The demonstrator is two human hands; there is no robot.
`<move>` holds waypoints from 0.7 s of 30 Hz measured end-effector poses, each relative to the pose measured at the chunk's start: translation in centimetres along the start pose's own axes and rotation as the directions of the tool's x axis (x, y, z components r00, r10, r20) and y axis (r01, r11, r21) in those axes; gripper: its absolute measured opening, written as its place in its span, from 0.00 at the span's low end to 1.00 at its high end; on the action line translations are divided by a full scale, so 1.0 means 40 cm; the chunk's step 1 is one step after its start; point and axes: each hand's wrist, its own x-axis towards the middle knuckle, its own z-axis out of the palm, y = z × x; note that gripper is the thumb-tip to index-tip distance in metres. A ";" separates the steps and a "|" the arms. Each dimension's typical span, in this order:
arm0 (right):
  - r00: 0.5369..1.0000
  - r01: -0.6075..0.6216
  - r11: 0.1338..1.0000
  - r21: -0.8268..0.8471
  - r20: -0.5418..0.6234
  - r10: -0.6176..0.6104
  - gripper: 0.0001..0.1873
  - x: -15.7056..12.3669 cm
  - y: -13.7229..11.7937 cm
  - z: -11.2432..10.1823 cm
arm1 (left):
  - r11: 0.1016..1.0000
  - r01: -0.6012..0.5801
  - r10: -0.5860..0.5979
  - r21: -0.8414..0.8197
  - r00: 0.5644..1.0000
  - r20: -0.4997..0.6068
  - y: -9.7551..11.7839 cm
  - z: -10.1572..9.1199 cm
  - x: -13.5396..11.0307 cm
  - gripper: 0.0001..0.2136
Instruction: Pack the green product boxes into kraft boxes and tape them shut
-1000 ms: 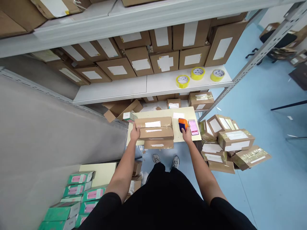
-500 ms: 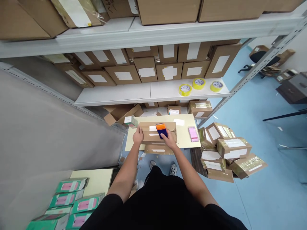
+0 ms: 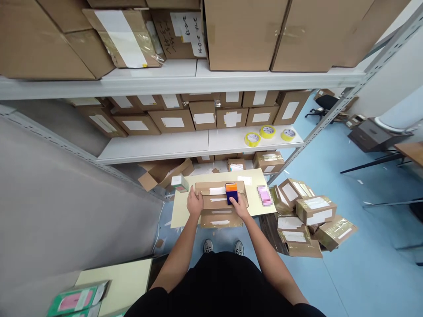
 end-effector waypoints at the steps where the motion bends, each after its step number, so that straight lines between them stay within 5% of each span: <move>1: 1.000 0.007 1.000 0.004 -0.005 -0.007 0.28 0.000 -0.001 0.003 | 0.998 -0.056 0.055 -0.022 0.998 -0.034 0.000 -0.002 -0.003 0.30; 4: 1.000 0.018 1.000 0.010 -0.010 -0.018 0.28 -0.004 -0.001 0.012 | 0.967 -0.237 0.226 -0.096 0.967 -0.114 0.016 -0.013 -0.014 0.28; 7: 1.000 0.001 1.000 0.004 -0.018 -0.001 0.28 -0.007 0.001 0.020 | 0.880 -0.431 0.431 -0.201 0.901 -0.045 0.074 -0.042 -0.018 0.26; 11: 1.000 -0.021 1.000 -0.009 -0.014 0.020 0.29 -0.009 -0.004 0.030 | 0.742 -0.579 0.660 -0.338 0.718 0.221 0.191 -0.101 0.000 0.38; 14: 1.000 -0.007 1.000 0.000 -0.003 0.007 0.28 -0.011 -0.011 0.037 | 0.701 -0.594 0.712 -0.395 0.621 0.329 0.255 -0.128 0.024 0.37; 17: 1.000 0.007 1.000 -0.018 0.005 -0.006 0.28 -0.013 -0.013 0.042 | 0.705 -0.581 0.708 -0.407 0.604 0.366 0.279 -0.134 0.042 0.29; 21: 1.000 0.015 0.998 -0.055 0.024 -0.014 0.28 -0.015 -0.011 0.041 | 0.720 -0.524 0.683 -0.456 0.654 0.326 0.278 -0.141 0.056 0.14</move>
